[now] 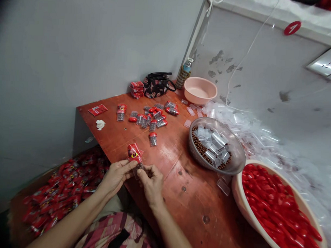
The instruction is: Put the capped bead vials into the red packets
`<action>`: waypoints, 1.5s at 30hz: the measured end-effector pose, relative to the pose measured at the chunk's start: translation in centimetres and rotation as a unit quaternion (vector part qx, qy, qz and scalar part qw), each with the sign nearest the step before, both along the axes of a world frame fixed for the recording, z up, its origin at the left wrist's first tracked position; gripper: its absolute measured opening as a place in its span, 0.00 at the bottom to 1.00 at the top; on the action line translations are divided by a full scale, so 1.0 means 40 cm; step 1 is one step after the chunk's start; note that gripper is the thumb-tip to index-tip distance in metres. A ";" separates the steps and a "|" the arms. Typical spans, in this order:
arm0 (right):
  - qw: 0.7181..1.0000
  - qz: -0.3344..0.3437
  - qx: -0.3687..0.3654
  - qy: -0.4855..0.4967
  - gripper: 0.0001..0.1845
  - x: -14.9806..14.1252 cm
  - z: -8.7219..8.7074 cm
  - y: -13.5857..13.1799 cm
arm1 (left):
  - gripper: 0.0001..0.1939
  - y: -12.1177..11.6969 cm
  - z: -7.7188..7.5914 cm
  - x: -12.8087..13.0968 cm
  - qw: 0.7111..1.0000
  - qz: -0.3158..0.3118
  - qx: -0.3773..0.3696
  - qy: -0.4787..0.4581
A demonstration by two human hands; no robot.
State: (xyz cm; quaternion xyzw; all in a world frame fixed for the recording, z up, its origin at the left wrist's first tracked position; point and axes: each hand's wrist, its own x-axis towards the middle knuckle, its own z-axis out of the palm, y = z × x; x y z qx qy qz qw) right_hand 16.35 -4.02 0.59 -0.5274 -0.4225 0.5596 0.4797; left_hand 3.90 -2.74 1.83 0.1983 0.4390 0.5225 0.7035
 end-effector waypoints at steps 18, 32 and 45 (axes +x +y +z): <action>0.991 0.006 -0.039 0.131 0.10 -0.014 0.004 0.001 | 0.10 -0.022 -0.008 0.019 0.999 0.009 0.010 -0.050; 0.990 0.081 -0.038 0.111 0.12 -0.082 -0.010 0.033 | 0.10 -0.071 -0.019 -0.081 0.993 0.107 -0.004 -0.046; 0.997 0.079 -0.008 -0.008 0.13 0.009 -0.004 0.052 | 0.21 0.001 -0.083 -0.095 0.850 0.044 0.246 0.463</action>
